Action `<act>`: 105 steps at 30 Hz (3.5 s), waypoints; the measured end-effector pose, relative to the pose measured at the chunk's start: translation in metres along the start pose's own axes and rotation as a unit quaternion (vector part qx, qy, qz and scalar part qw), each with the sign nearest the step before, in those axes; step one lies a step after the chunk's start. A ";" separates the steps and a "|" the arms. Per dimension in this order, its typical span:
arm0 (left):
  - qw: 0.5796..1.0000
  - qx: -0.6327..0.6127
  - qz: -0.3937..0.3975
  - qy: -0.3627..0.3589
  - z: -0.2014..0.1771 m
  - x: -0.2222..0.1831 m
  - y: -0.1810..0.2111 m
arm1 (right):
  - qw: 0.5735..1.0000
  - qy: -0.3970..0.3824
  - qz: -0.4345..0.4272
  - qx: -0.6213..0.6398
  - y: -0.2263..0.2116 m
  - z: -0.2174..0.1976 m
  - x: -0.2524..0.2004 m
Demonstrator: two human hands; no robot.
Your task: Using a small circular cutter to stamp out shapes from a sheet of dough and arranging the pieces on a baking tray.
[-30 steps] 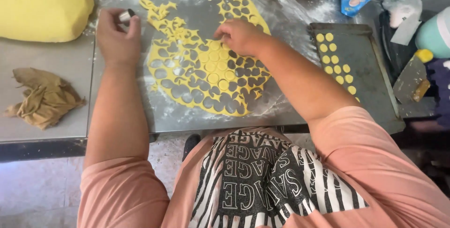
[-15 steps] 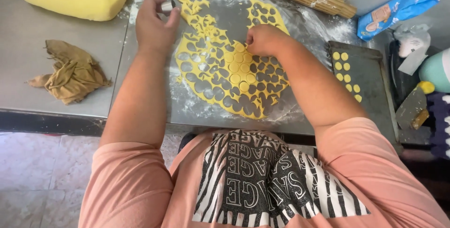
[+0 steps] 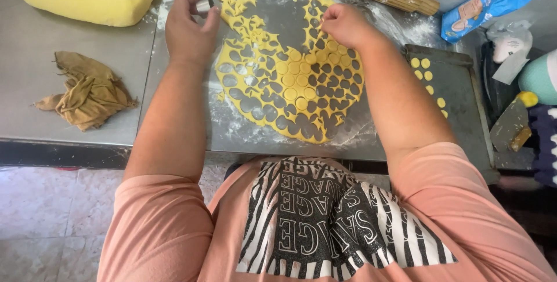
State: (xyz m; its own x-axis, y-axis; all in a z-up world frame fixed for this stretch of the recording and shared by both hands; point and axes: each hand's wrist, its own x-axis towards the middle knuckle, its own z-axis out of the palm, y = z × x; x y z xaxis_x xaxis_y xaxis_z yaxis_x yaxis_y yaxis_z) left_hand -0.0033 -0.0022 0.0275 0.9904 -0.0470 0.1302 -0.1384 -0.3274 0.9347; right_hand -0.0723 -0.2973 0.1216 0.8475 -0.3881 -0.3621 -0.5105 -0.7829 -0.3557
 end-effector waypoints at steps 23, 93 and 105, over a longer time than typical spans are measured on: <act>1.000 -0.002 0.009 0.002 -0.001 -0.001 0.000 | 0.971 -0.076 -0.172 -0.145 0.023 0.026 -0.005; 0.983 0.084 0.149 0.067 0.005 0.012 -0.061 | 0.983 0.130 0.117 -0.059 0.381 -0.103 0.002; 0.996 0.032 0.059 0.058 0.005 0.000 -0.025 | 0.967 -0.041 -0.246 -0.050 0.069 -0.007 0.006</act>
State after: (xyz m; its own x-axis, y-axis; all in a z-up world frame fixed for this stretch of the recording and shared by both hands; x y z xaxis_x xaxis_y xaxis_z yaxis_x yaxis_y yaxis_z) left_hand 0.0002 0.0014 0.0028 0.9603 0.0195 0.2781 -0.2496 -0.3848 0.8886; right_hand -0.1011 -0.3572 0.1005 0.9677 0.0799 -0.2392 -0.0283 -0.9080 -0.4179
